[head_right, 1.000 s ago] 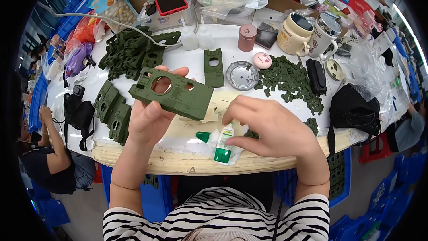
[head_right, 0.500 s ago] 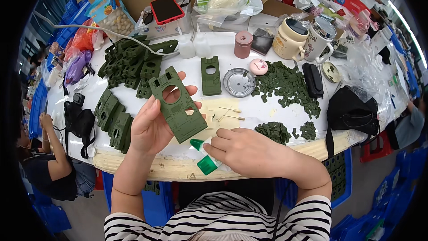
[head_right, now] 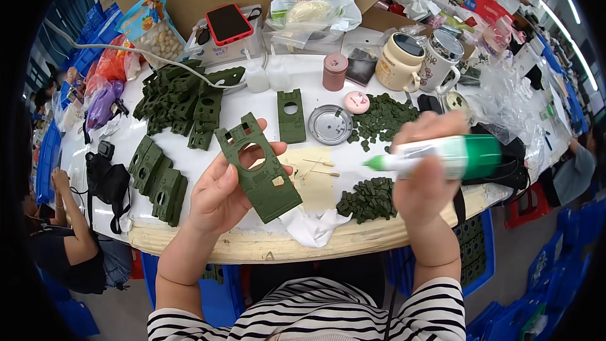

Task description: Assembling and gluing parts of green toy tanks at a workbench.

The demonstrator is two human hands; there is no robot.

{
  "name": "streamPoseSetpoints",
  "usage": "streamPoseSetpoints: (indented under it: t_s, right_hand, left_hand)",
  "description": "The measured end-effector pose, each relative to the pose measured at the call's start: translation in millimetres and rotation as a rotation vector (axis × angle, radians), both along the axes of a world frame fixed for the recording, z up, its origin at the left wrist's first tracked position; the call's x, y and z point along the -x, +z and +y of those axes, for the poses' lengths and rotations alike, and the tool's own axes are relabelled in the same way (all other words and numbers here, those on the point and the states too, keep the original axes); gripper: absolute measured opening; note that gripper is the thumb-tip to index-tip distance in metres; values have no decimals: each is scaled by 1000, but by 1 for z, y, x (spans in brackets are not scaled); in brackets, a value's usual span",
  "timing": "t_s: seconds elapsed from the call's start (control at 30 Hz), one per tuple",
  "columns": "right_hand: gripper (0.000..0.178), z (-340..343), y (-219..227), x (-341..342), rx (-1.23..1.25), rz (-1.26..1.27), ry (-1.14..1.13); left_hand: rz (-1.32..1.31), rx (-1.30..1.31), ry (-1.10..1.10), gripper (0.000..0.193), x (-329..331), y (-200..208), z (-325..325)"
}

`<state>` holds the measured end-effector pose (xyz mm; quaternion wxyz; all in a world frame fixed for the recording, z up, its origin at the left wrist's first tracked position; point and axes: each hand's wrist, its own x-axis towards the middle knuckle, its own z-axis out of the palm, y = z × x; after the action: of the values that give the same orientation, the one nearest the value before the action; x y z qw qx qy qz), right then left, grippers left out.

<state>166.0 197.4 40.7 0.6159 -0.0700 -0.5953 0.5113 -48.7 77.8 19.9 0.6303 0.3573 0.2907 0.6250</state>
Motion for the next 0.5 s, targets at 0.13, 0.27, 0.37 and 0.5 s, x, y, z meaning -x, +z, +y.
streamPoseSetpoints:
  t_s: [0.13, 0.27, 0.37, 0.5]
  right_hand:
    - [41, 2, -6, 0, -94, -307, -90]
    - [52, 7, 10, -15, -59, 94, -362]
    - [51, -5, -10, -7, -314, -720, -187]
    - [56, 9, 13, -18, 101, 66, -229]
  left_hand:
    - [-29, -8, 26, 74, 1, -4, -5]
    - [-23, 5, 19, 76, 0, -4, 1]
    - [-1, 8, 39, 79, 0, -2, 1]
    - [-57, -113, 25, 68, 2, -11, -3]
